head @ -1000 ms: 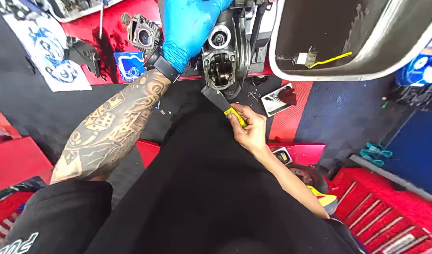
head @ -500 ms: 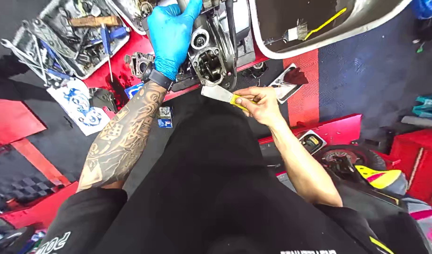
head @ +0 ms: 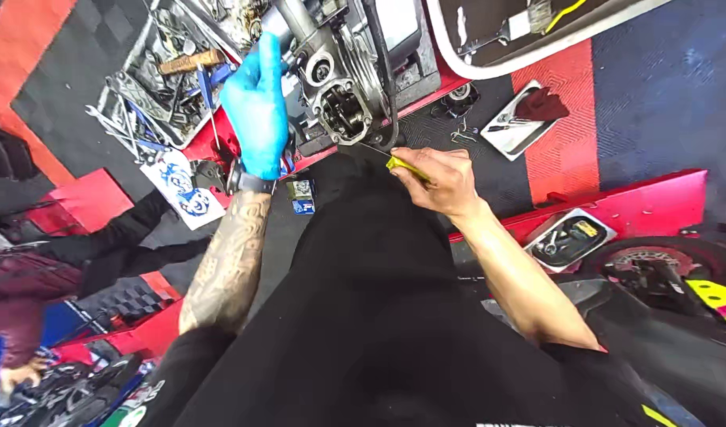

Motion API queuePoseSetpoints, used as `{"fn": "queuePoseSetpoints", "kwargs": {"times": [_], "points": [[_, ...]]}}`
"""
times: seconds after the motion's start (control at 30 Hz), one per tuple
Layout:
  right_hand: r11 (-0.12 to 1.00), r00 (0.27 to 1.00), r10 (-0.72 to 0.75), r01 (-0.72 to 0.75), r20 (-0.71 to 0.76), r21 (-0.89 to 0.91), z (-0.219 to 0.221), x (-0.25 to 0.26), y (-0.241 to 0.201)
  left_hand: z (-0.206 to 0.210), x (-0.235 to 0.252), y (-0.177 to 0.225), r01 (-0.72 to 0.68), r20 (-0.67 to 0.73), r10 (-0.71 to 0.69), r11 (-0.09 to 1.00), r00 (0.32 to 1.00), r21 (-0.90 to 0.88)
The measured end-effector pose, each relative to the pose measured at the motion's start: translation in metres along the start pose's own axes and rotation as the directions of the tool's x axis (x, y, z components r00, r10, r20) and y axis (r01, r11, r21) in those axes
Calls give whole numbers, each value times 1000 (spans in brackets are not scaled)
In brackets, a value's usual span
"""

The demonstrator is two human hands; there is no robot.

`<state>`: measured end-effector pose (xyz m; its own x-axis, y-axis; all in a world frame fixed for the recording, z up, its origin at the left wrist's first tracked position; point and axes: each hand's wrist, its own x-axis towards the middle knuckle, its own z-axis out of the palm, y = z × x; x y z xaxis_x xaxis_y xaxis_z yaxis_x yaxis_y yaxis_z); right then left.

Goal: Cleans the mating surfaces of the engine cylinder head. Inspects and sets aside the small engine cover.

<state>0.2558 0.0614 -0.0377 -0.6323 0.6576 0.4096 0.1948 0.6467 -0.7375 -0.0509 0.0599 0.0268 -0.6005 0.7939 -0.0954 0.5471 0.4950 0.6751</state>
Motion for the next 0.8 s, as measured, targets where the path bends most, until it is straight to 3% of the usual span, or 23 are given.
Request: {"fn": "queuePoseSetpoints", "kwargs": {"times": [0.07, 0.13, 0.23, 0.37, 0.6, 0.67, 0.8], "points": [[999, 999, -31, 31, -22, -18, 4, -2, 1, -11, -27, -4, 48, 13, -47, 997, 999, -68], [1000, 1000, 7, -7, -19, 20, 7, -4, 5, -22, -65, -2, 67, 150, -51, 993, 987, -100], [958, 977, 198, -210, 82, 194, 4, 0, 2, -25, -95, 9, 185, 376, -123, 974, 918, -133], [869, 922, 346, -386, 177, 310, -5, 5, -13, -6, -107, 24, 306, 301, -234, 926, 924, -222], [866, 857, 402, -470, 323, 168, -22, 20, -30, 4, -112, 36, 412, 200, -362, 836, 910, -362], [878, 842, 380, -458, 382, 137, -26, 23, -30, 2, -110, 39, 488, 248, -422, 779, 872, -393], [898, 860, 323, -410, 395, 158, -30, 27, -21, -4, -103, 33, 674, 480, -476, 574, 737, -465]]}}
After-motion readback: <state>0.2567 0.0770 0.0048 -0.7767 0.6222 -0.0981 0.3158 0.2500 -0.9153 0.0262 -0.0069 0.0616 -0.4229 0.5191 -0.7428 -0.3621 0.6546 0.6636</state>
